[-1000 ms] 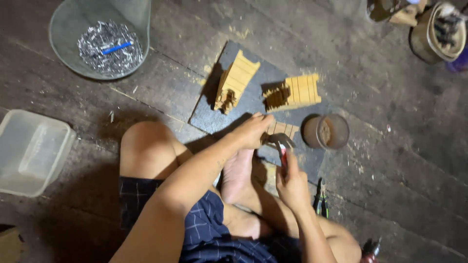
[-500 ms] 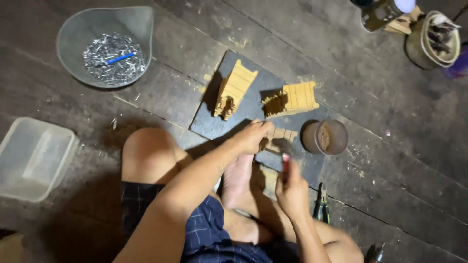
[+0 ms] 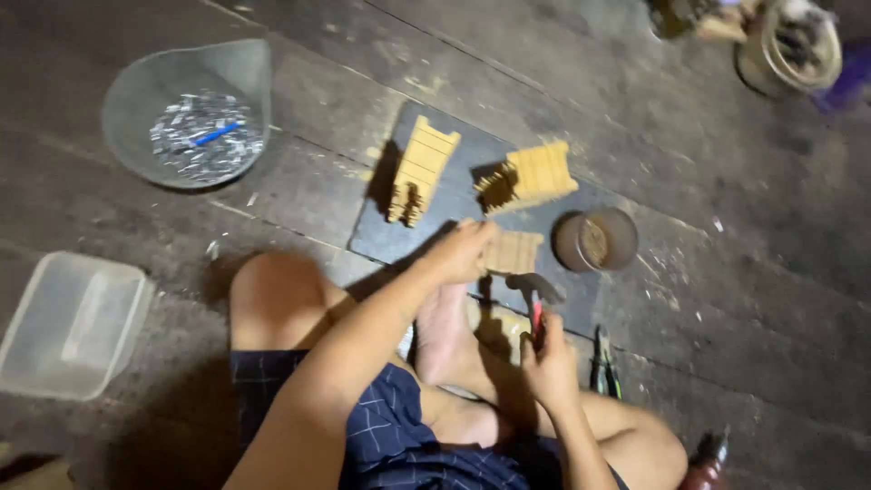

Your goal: Assembling small wooden structures by aligning slats and hammering in nails while sitting on the floor.

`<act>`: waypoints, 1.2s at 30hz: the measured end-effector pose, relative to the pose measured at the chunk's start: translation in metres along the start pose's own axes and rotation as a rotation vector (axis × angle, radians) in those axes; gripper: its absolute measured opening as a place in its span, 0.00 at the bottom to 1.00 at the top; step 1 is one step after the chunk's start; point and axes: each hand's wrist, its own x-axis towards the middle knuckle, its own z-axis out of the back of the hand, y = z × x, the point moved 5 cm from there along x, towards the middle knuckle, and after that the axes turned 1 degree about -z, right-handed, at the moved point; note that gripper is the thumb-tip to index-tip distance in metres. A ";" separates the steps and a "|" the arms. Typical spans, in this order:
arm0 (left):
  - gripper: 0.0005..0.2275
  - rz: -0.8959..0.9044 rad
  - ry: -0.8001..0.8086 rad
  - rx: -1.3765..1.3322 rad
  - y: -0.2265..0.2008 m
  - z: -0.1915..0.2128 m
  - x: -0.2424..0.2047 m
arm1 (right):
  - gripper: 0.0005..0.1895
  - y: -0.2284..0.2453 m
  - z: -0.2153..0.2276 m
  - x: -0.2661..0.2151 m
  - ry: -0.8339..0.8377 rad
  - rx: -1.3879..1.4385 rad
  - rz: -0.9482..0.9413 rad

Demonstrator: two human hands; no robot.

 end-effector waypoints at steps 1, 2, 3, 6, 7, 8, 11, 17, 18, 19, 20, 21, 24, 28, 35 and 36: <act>0.17 -0.144 -0.132 0.085 0.016 0.002 0.019 | 0.20 -0.006 0.005 0.010 -0.055 0.109 -0.020; 0.17 -0.156 -0.139 0.094 0.001 0.007 0.024 | 0.20 -0.014 0.008 0.013 -0.069 0.112 -0.013; 0.30 -0.123 -0.061 0.312 -0.011 0.003 0.022 | 0.15 -0.029 0.007 0.008 -0.045 0.319 -0.168; 0.46 -0.128 -0.008 0.501 -0.033 -0.013 0.029 | 0.13 -0.060 -0.007 0.006 0.056 0.706 -0.417; 0.45 -0.170 -0.038 0.475 -0.041 -0.018 0.036 | 0.14 -0.069 -0.016 0.008 0.129 0.890 -0.501; 0.45 -0.182 -0.033 0.478 -0.048 -0.019 0.040 | 0.14 -0.078 -0.010 0.011 0.118 0.895 -0.505; 0.40 -0.114 0.058 0.402 -0.057 -0.016 0.048 | 0.17 -0.091 0.016 0.025 0.168 0.157 -0.432; 0.30 -0.323 0.203 0.421 -0.065 -0.024 0.061 | 0.20 -0.093 0.082 0.112 -0.293 -0.147 0.089; 0.23 -0.312 0.239 0.526 -0.065 -0.026 0.058 | 0.11 -0.092 0.089 0.133 -0.363 -0.179 0.154; 0.16 -0.296 0.272 0.632 -0.064 -0.027 0.054 | 0.04 -0.090 0.095 0.155 -0.430 -0.211 0.222; 0.16 -0.297 0.278 0.638 -0.074 -0.024 0.043 | 0.04 -0.105 0.089 0.184 -0.432 -0.204 0.217; 0.27 -0.224 0.244 0.644 -0.081 -0.014 0.033 | 0.05 -0.119 0.078 0.217 -0.341 -0.288 0.167; 0.33 -0.158 -0.029 0.630 -0.081 -0.034 0.023 | 0.11 -0.110 0.078 0.271 -0.111 -0.437 0.015; 0.21 -0.302 -0.462 0.616 -0.057 -0.066 0.029 | 0.23 -0.099 0.036 0.327 0.257 -0.518 -0.094; 0.29 -0.040 -0.336 0.688 0.003 -0.023 0.019 | 0.16 -0.120 0.026 0.330 0.233 -0.463 -0.002; 0.34 -0.020 -0.290 0.578 0.013 -0.019 0.019 | 0.17 -0.118 0.031 0.325 0.236 -0.434 -0.004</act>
